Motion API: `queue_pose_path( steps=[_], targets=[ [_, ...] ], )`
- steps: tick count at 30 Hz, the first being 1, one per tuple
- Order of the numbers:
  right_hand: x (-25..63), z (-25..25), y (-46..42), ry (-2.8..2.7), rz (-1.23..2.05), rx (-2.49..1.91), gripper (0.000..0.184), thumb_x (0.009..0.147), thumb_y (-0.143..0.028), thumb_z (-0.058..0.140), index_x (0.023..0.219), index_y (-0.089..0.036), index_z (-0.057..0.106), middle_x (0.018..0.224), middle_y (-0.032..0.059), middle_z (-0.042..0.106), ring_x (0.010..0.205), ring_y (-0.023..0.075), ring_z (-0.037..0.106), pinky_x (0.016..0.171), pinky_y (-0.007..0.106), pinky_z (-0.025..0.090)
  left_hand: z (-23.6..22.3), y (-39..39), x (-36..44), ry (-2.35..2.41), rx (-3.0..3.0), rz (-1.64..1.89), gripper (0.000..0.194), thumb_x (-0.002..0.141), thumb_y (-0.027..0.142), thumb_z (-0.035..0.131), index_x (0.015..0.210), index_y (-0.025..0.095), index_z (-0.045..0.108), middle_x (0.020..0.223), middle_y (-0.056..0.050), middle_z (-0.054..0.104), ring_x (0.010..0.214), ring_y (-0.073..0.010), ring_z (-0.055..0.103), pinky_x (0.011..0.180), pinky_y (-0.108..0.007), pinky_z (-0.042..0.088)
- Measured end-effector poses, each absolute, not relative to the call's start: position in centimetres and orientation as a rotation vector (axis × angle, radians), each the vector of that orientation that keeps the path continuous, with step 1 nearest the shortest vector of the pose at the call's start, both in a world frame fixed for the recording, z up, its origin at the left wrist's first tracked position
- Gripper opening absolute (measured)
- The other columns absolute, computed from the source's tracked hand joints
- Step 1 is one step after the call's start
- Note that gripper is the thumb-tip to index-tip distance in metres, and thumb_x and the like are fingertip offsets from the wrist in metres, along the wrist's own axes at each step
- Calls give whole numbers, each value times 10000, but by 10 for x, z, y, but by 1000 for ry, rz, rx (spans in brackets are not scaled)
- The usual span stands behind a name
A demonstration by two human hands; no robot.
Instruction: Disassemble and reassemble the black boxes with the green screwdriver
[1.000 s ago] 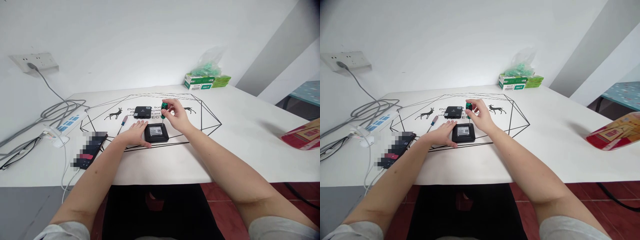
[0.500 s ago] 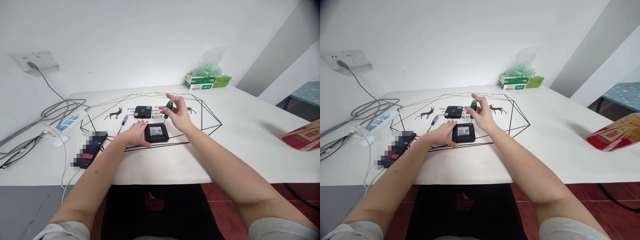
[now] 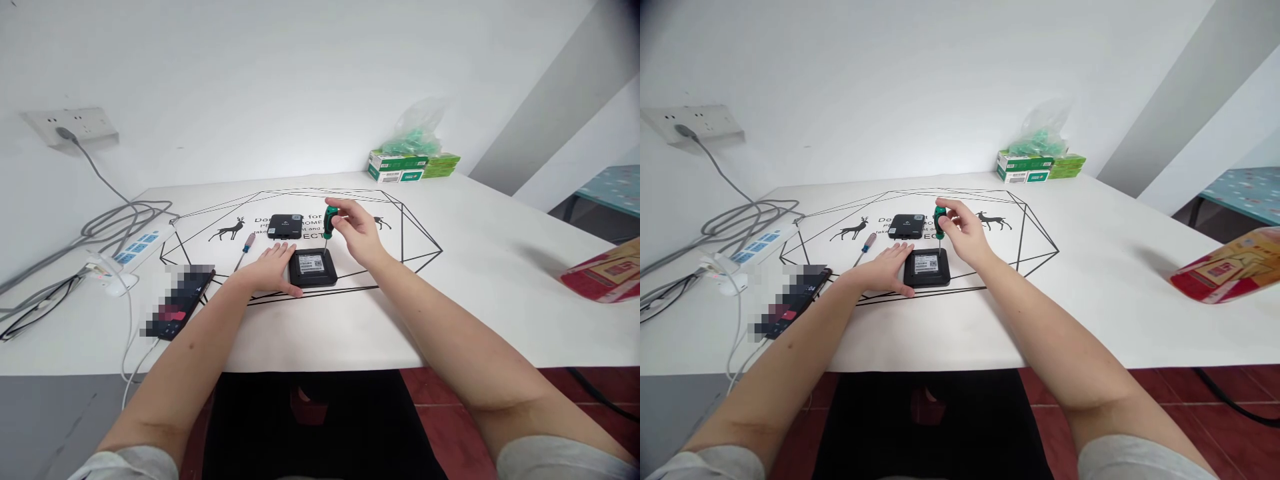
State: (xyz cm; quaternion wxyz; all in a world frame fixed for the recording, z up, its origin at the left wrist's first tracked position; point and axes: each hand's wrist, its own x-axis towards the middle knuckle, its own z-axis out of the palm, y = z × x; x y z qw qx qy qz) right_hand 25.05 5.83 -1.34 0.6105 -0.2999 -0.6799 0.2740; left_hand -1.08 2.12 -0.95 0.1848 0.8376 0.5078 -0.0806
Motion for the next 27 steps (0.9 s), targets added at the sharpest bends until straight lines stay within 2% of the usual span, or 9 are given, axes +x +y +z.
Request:
queue_pose_path(
  steps=[4,8,10,13,15,19,24,27],
  targets=[
    [252,-17,61,-1597,654,-679,403,996,-559,700,1349,-373,748,1274,46,775,1115,278,736,1021,546,624,-11,22,-12,1426,2356,-220,1561,699,966,684,1803,130,-34,1865,-194,-69,1737,-427,-36,1397,-559,96],
    [251,-17,61,-1603,578,-727,336,1035,-488,628,1323,-394,772,1246,42,778,1118,280,713,1090,586,577,-11,21,-12,1428,2351,-226,1547,714,953,682,1803,121,-34,1865,-190,-81,1739,-409,-55,1401,-552,90],
    [250,-16,60,-1616,495,-744,323,1045,-488,614,1307,-391,777,1201,45,776,1026,262,698,1044,566,583,-11,21,-12,1427,2355,-228,1542,717,952,678,1803,118,-30,1866,-192,-79,1740,-406,-56,1400,-551,94],
    [249,-12,58,-1652,409,-745,350,1013,-527,679,1307,-357,761,1109,49,749,876,226,633,897,489,595,-10,21,-11,1425,2357,-220,1559,698,960,685,1802,126,-31,1868,-191,-67,1736,-424,-49,1398,-558,95],
    [248,-11,58,-1662,398,-745,387,979,-552,729,1298,-332,749,1050,42,723,844,212,602,840,447,581,-10,21,-11,1424,2353,-218,1560,691,962,689,1802,140,-33,1868,-191,-63,1734,-433,-47,1396,-566,94],
    [249,-12,59,-1644,447,-736,378,965,-533,749,1280,-324,746,1017,29,699,841,201,596,829,421,564,-8,20,-11,1428,2338,-219,1537,707,954,680,1803,153,-41,1867,-188,-74,1735,-426,-60,1395,-571,89],
    [252,-10,60,-1624,493,-732,279,1013,-448,659,1243,-328,763,945,15,685,814,199,606,841,440,581,-7,19,-11,1434,2330,-220,1540,704,929,703,1803,139,-31,1870,-180,-77,1734,-430,-56,1401,-559,83],
    [253,-8,60,-1629,398,-762,249,988,-440,690,1195,-318,758,1040,42,702,908,220,632,878,452,597,-8,19,-11,1434,2332,-224,1537,707,928,701,1804,144,-38,1869,-184,-79,1736,-426,-52,1401,-558,87]
  ],
)
